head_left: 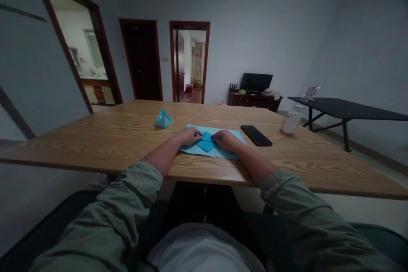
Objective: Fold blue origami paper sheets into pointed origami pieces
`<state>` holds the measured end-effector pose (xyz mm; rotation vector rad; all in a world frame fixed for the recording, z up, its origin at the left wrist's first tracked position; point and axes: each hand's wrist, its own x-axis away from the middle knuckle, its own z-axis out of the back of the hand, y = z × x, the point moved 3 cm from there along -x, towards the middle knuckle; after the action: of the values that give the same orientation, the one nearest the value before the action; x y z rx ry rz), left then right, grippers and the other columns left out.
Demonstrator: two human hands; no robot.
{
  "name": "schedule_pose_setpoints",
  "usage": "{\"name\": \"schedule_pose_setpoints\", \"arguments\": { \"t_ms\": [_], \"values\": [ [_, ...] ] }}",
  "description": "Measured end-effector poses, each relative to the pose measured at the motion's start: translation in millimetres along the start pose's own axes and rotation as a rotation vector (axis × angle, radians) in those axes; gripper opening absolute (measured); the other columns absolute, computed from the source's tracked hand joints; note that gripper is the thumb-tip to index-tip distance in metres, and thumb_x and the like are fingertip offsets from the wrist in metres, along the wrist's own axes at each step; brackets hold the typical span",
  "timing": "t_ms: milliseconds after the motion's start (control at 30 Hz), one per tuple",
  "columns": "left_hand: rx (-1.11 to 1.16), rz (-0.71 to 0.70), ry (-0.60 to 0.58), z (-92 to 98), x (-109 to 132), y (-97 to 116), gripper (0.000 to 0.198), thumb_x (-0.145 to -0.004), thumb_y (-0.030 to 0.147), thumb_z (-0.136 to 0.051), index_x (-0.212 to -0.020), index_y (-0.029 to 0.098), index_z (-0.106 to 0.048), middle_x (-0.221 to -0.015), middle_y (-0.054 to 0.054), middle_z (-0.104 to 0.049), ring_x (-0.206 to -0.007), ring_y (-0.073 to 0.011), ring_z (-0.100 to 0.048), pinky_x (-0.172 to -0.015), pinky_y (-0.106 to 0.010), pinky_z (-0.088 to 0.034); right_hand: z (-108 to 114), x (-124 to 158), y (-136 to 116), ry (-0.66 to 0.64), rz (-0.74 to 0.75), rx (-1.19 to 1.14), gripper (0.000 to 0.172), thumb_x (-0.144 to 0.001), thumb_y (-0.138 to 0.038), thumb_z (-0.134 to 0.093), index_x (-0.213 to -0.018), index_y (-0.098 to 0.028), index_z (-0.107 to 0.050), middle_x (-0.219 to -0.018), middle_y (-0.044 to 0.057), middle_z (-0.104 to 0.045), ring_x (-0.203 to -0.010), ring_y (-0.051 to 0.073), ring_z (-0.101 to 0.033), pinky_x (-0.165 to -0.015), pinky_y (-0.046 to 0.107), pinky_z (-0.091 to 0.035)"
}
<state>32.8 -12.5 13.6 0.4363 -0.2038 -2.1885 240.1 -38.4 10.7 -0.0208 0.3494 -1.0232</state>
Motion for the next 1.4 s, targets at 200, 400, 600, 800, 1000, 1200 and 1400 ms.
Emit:
{"name": "schedule_pose_setpoints", "arguments": {
  "t_ms": [200,400,600,800,1000,1200,1400],
  "values": [
    [-0.030,-0.013,0.012,-2.6,-1.0,1.9,0.044,-0.084,0.052,-0.055,-0.109,0.021,-0.073,-0.105,-0.009,-0.068,-0.094,-0.0206,-0.060,-0.086,-0.026,-0.044,2.9,0.8,-7.1,0.058,0.005,0.021,0.036,-0.087,-0.037,-0.057,-0.116,-0.018,-0.069,-0.107,0.010,-0.070,-0.095,0.022,-0.064,-0.086,0.029,-0.045],
    [0.085,0.003,0.029,-7.1,-5.8,-3.2,0.044,-0.081,0.046,-0.062,-0.117,0.021,-0.067,-0.113,-0.009,-0.068,-0.103,-0.0227,-0.061,-0.090,-0.029,-0.046,0.7,-0.2,-3.6,0.076,-0.024,-0.051,0.038,-0.084,-0.037,-0.062,-0.118,-0.019,-0.065,-0.108,0.009,-0.069,-0.092,0.020,-0.063,-0.083,0.028,-0.045],
    [0.310,0.069,0.023,-13.6,-11.5,-9.4,0.058,-0.071,0.033,-0.074,-0.125,0.018,-0.059,-0.115,-0.009,-0.065,-0.098,-0.0202,-0.063,-0.085,-0.029,-0.050,-7.9,-2.9,6.9,0.115,-0.075,-0.170,0.064,-0.080,-0.038,-0.068,-0.137,-0.018,-0.046,-0.124,0.013,-0.062,-0.094,0.020,-0.063,-0.084,0.030,-0.046],
    [0.512,0.081,0.095,-14.0,-11.0,-7.7,0.088,-0.062,0.027,-0.080,-0.141,0.023,-0.041,-0.104,-0.005,-0.060,-0.078,-0.0123,-0.058,-0.069,-0.023,-0.048,-7.1,-4.0,7.9,0.126,-0.175,-0.365,0.073,-0.081,-0.033,-0.067,-0.145,-0.019,-0.035,-0.106,0.010,-0.067,-0.085,0.018,-0.063,-0.077,0.028,-0.048],
    [0.751,0.101,0.088,-12.2,-13.4,-4.5,0.074,-0.060,0.041,-0.083,-0.124,0.014,-0.059,-0.078,0.001,-0.060,-0.065,-0.0097,-0.053,-0.061,-0.022,-0.043,6.8,-6.2,-3.6,0.258,-0.053,-0.625,0.060,-0.081,-0.023,-0.060,-0.138,-0.019,-0.044,-0.085,0.001,-0.064,-0.071,0.012,-0.057,-0.062,0.021,-0.045],
    [0.851,0.049,-0.048,-10.9,-8.7,5.9,0.063,-0.068,0.060,-0.073,-0.109,0.012,-0.069,-0.098,-0.009,-0.071,-0.087,-0.0204,-0.064,-0.078,-0.031,-0.051,15.0,-6.4,-18.9,0.296,-0.051,-0.715,0.057,-0.078,-0.027,-0.062,-0.133,-0.018,-0.049,-0.085,0.002,-0.066,-0.069,0.013,-0.056,-0.060,0.022,-0.045],
    [0.857,0.039,0.088,-2.5,-9.5,-1.1,0.063,-0.070,0.063,-0.069,-0.106,0.011,-0.070,-0.099,-0.010,-0.072,-0.082,-0.0199,-0.064,-0.074,-0.031,-0.052,16.8,-9.3,-8.3,0.487,-0.114,-0.711,0.061,-0.075,-0.038,-0.066,-0.130,-0.017,-0.049,-0.105,0.008,-0.065,-0.084,0.017,-0.060,-0.074,0.030,-0.051]
  ]
}}
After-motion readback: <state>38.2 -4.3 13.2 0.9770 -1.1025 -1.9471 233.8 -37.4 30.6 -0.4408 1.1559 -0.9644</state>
